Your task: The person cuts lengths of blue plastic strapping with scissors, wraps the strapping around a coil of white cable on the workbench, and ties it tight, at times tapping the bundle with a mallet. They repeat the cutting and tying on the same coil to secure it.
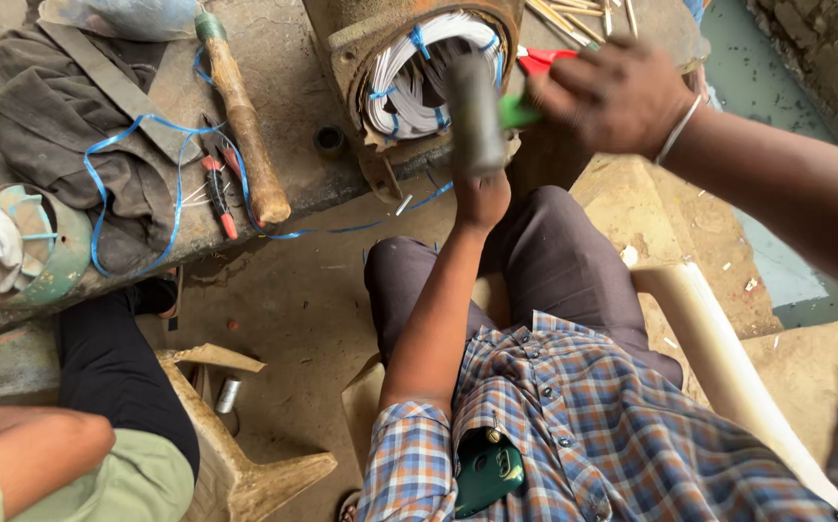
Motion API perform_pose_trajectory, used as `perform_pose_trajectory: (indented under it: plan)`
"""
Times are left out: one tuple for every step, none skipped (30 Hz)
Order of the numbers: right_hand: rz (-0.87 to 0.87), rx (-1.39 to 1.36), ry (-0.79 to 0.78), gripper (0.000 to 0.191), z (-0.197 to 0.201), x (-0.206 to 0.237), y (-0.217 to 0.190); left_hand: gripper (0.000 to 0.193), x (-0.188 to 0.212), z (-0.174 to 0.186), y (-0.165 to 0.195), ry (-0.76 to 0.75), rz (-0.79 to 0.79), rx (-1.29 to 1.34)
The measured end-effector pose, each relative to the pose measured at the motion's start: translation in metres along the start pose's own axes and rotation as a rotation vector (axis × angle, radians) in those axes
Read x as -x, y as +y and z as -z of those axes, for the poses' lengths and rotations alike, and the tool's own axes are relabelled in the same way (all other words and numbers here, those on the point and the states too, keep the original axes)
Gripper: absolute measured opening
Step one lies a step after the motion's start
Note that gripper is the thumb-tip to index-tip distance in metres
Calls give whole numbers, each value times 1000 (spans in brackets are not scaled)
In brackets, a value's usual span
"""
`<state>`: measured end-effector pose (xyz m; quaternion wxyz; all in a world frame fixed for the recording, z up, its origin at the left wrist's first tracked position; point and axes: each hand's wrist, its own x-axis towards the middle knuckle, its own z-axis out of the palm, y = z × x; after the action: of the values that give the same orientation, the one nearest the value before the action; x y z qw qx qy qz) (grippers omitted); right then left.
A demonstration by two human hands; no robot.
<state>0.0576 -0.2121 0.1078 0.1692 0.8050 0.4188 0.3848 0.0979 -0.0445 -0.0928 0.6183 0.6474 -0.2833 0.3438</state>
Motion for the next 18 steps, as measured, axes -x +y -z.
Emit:
perform_pose_trajectory:
  plan:
    - [126, 31, 17, 42, 5, -7, -1, 24, 1, -6, -2, 14, 195, 250]
    - [256, 53, 35, 34, 7, -13, -6, 24, 4, -13, -3, 31, 396, 498]
    - [380, 71, 52, 26, 9, -19, -9, 25, 8, -17, -4, 42, 600, 746]
    - [445, 110, 49, 26, 8, -26, -9, 25, 10, -20, -5, 30, 612, 726]
    - [515, 146, 47, 25, 7, -32, -7, 26, 12, -23, -6, 25, 625, 705]
    - [582, 178, 41, 25, 6, -37, -7, 26, 15, -24, -6, 17, 644, 684]
    - [253, -36, -124, 35, 7, -41, -3, 27, 16, -26, -7, 5, 663, 663]
    - [-75, -240, -285, 52, 8, -47, 3, 28, 17, -27, -8, -4, 678, 644]
    - [63, -8, -245, 37, 10, -51, 3, 29, 17, -28, -8, -2, 688, 632]
    - [206, 219, -196, 23, 16, -54, 2, 23, 17, -29, -8, 6, 539, 394]
    - [339, 452, -139, 9, 23, -58, 2, 22, 16, -29, -8, 9, 452, 298]
    - [405, 365, -109, 9, 29, -65, -1, 22, 15, -29, -7, 16, 387, 231]
    - [463, 281, -83, 11, 35, -72, -4, 21, 14, -28, -5, -4, 459, 376]
    - [527, 198, -48, 12, 39, -81, -6, 20, 11, -27, -3, -7, 522, 509]
    - [468, 338, -156, 9, 45, -89, -4, 20, 10, -24, -2, -12, 569, 606]
    - [403, 472, -275, 10, 51, -93, 0, 19, 8, -23, 1, -30, 597, 634]
    - [349, 605, -393, 14, 56, -95, -2, 19, 7, -21, 3, -29, 619, 662]
    - [396, 555, -340, 11, 57, -95, -6, 18, 4, -19, 4, -26, 631, 683]
